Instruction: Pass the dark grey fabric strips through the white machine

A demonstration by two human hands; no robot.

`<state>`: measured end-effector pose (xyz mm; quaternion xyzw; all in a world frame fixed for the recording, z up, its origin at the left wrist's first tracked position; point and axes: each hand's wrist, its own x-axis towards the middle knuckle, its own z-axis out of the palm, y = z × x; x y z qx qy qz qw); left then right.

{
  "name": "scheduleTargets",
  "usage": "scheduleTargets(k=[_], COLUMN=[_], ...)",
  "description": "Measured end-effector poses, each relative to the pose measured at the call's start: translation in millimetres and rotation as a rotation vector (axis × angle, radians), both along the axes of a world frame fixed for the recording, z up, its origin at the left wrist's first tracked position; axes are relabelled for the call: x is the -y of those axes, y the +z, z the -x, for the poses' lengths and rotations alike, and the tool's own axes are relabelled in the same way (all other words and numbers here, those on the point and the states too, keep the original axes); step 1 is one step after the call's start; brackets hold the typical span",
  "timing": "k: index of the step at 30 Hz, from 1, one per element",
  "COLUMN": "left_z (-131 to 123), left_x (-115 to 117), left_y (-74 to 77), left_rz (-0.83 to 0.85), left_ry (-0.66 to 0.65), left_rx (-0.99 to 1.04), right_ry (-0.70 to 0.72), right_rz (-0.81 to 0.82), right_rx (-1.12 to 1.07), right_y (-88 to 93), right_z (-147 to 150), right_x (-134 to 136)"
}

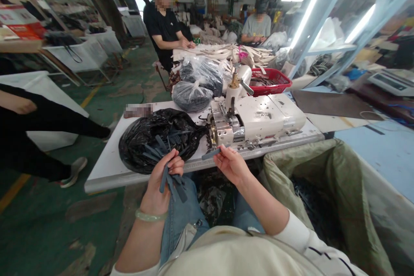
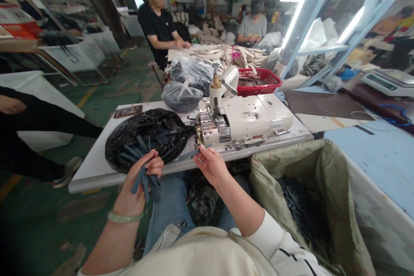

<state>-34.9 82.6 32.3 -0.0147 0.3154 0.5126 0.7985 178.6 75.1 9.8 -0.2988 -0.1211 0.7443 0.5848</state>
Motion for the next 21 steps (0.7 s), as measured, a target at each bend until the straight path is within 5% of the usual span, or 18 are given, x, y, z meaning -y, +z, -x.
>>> scheduleTargets(k=[14,21], left_z=[2,3], left_x=[-3,-4], left_y=[1.9,-2.3], left_rz=[0.016,0.016], left_ry=[0.019,0.022], left_rx=[-0.021,-0.011], right_ry=[0.07,0.219], right_rz=[-0.101,0.065], right_rx=[0.006,-0.187], right_y=[7.8,-1.8], right_z=[-6,-17], right_x=[3,-5])
